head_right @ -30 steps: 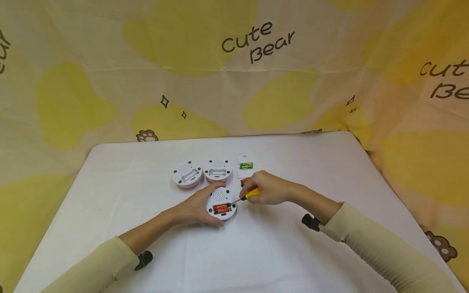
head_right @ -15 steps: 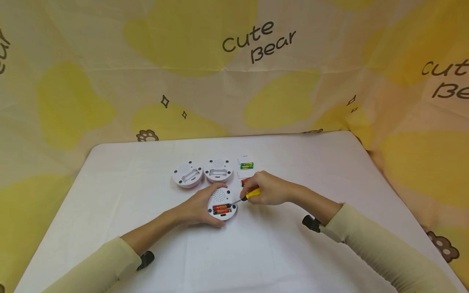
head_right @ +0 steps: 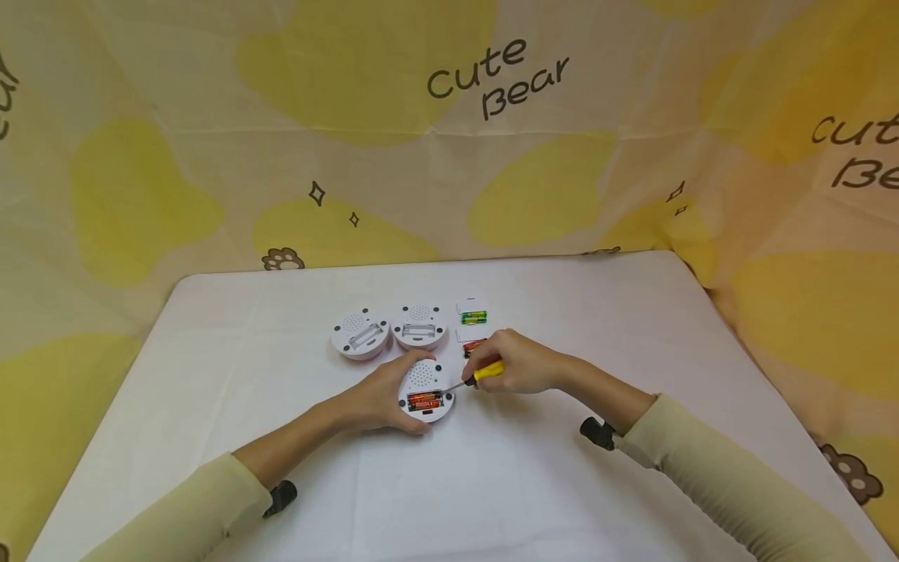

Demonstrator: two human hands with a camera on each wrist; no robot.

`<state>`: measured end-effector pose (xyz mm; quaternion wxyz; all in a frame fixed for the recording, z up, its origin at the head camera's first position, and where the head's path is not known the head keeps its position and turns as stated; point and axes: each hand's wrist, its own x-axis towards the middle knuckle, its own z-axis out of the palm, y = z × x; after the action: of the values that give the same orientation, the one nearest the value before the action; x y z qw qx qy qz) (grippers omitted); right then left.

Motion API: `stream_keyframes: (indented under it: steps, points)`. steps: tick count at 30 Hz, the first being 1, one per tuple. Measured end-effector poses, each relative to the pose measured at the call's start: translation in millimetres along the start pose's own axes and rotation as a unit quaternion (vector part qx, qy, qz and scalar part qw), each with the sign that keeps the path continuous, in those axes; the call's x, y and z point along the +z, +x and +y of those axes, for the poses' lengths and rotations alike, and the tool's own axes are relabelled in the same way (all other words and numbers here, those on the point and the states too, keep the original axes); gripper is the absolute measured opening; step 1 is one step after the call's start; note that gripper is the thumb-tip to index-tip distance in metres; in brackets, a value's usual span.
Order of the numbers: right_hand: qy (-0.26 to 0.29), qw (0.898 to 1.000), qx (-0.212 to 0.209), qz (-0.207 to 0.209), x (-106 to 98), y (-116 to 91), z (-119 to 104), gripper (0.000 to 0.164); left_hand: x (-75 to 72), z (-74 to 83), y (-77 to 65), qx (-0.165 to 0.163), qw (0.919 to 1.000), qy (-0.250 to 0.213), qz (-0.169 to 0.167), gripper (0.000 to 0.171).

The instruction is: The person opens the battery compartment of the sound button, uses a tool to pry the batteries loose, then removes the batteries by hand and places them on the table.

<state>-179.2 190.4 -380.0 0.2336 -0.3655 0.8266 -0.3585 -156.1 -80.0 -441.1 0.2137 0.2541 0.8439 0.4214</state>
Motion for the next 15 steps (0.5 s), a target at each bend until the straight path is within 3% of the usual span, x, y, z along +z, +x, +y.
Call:
stream_keyframes:
  steps: [15]
  points:
    - [0.043, 0.999, 0.011, 0.011, 4.1, -3.2, 9.2, 0.020, 0.4, -0.5, 0.8, -0.008, 1.0000, 0.002, -0.004, 0.104]
